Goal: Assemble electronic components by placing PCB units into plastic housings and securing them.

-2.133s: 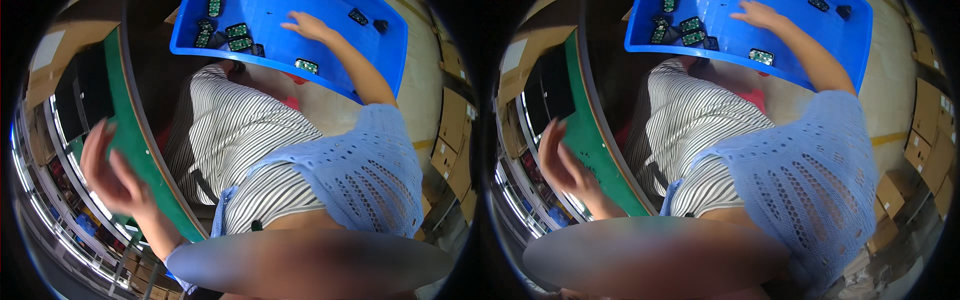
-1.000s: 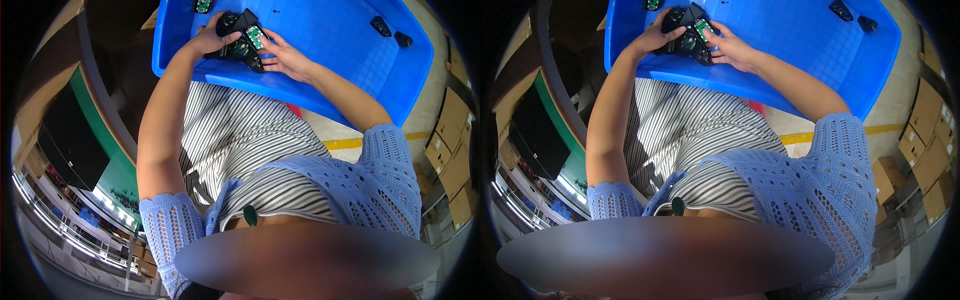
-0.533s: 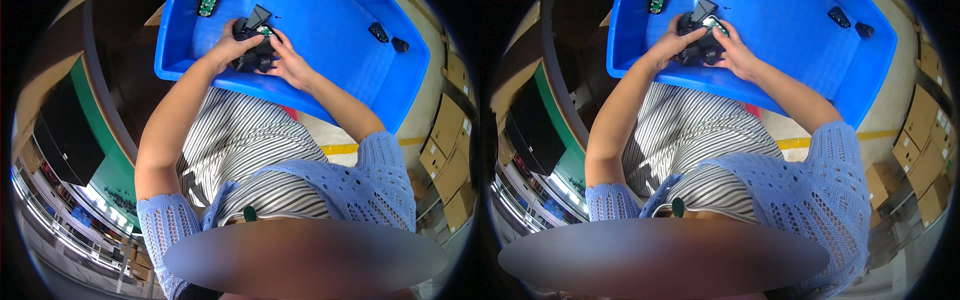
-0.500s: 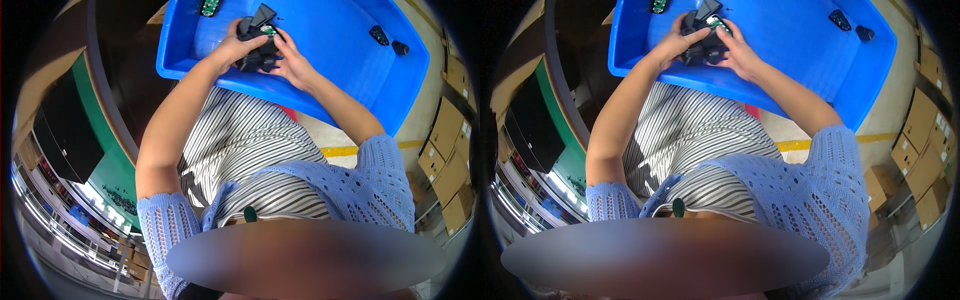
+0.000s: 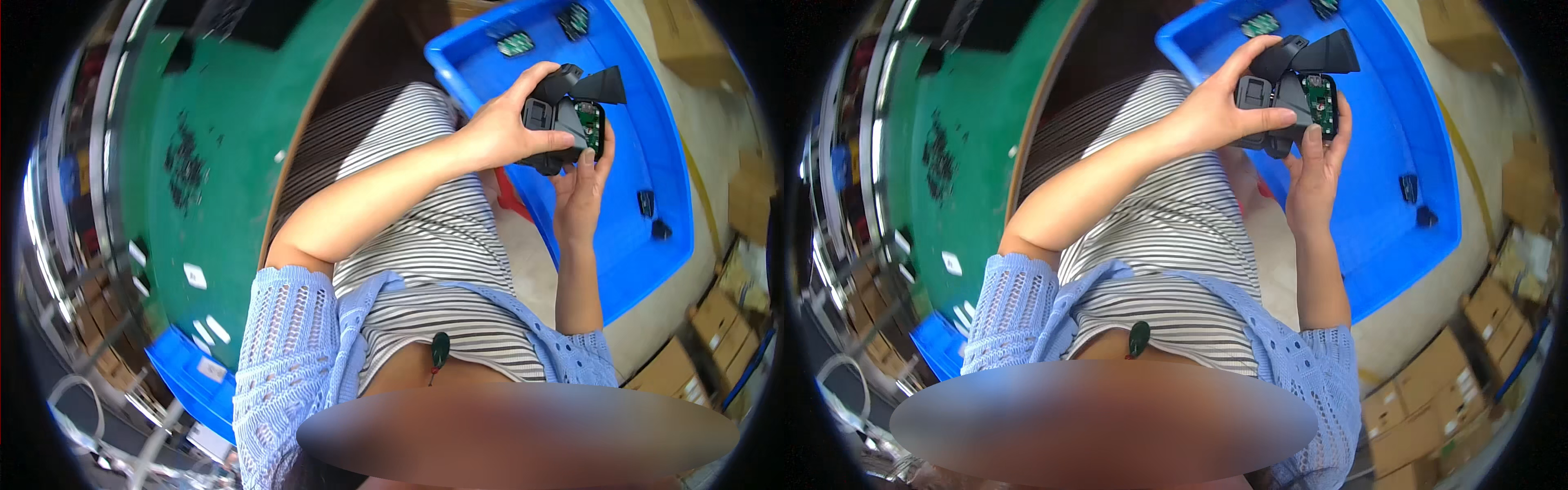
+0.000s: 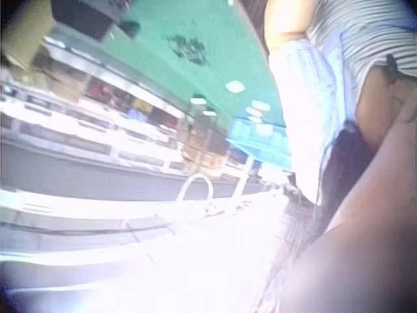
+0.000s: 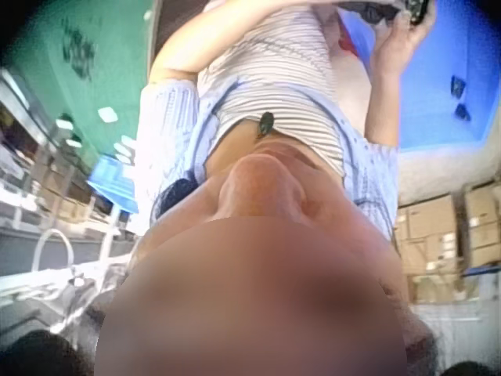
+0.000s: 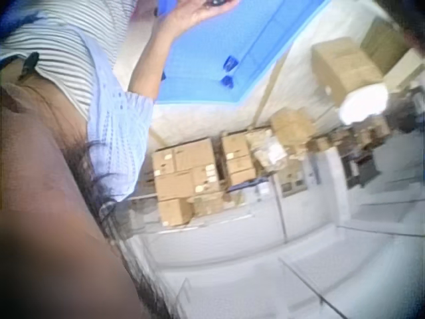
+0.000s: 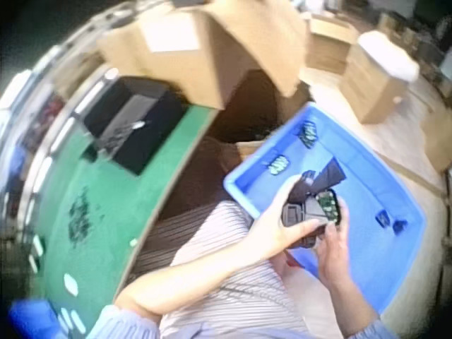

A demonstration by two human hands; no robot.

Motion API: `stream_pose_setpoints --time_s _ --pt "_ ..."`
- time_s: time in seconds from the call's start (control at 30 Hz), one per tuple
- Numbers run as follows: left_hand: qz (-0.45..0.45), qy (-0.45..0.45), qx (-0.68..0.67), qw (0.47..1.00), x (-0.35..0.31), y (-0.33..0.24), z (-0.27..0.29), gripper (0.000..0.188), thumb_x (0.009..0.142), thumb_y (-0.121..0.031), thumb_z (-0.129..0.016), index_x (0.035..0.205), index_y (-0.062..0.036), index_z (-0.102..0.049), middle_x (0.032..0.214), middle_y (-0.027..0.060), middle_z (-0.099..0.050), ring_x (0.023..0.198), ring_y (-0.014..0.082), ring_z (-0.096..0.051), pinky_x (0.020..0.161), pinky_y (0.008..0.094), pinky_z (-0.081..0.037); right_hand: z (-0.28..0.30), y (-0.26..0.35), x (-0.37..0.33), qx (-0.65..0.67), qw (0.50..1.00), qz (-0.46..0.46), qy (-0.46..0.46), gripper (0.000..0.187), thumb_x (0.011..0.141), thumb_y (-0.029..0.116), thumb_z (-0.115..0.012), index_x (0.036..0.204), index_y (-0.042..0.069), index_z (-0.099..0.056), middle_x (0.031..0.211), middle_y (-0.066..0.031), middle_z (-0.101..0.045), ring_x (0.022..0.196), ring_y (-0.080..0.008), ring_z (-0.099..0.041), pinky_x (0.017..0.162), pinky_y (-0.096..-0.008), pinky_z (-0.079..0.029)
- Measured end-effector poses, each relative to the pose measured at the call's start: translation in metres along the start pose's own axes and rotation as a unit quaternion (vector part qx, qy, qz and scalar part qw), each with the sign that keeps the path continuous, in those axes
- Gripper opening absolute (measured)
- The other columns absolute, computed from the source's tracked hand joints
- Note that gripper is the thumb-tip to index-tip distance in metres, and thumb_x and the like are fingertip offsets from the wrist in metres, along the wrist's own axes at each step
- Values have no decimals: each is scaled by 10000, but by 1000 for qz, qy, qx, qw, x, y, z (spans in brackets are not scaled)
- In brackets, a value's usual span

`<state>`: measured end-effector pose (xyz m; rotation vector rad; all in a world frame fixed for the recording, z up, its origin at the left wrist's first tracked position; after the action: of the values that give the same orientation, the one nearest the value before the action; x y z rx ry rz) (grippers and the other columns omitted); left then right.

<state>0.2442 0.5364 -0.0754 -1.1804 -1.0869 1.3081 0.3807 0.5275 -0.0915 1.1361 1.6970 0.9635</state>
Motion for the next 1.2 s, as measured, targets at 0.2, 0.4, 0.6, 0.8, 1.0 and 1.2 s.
stream_pose_setpoints --time_s 0.2,0.4,0.6,0.8,1.0,1.2 --pt "-59 -224 85 969 -112 -72 126 879 702 -184 -809 1424 -150 -310 1239 103 -498 1036 179 -542 877 306 -468 -148 23 -23 36 959 94 263 656 893 71 -575 1445 59 -220 1349 -129 -412 1217 -215 -444 1038 -353 -366" --pt "23 -382 37 923 -165 -51 231 891 756 -300 -786 1444 -87 -264 1142 145 -588 1012 193 -589 844 324 -490 -275 -18 -3 56 920 16 388 568 840 173 -700 1335 87 -435 1206 -129 -550 1074 -203 -552 870 -316 -480" --pt "181 -346 83 917 -143 -20 290 855 797 -460 -713 1443 -83 -298 1146 154 -601 986 196 -611 819 366 -490 -329 -45 60 -119 884 158 424 586 877 206 -654 1370 49 -379 1277 -160 -516 1121 -233 -533 906 -323 -459" --pt "197 -326 217 899 -136 -11 310 749 813 -500 -683 1383 -88 -425 1135 134 -588 977 173 -599 806 304 -482 -329 -33 52 -378 812 298 331 566 849 277 -650 1364 199 -430 1195 -247 -490 1105 -411 -512 954 -421 -431" --pt "105 -338 405 843 -137 -1 332 794 792 -512 -683 1340 11 -445 1191 236 -570 1116 317 -546 952 359 -426 -315 -8 19 -347 750 526 200 613 837 267 -644 1396 216 -398 1311 -277 -412 1173 -434 -452 989 -468 -389" --pt "53 -345 526 776 -143 -47 322 630 823 -367 -687 1247 64 -512 1195 298 -561 1135 386 -550 927 409 -446 -285 8 20 -294 741 573 188 541 799 271 -709 1295 173 -514 1220 -123 -521 1075 -309 -541 902 -400 -457"
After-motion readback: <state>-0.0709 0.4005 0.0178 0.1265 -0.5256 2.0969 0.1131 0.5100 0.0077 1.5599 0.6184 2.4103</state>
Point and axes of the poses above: each hand's wrist, its own x-axis towards the middle knuckle, its own z-axis out of the back of the hand, y = z × x, the point moved 9 cm from there along x, towards the middle knuckle
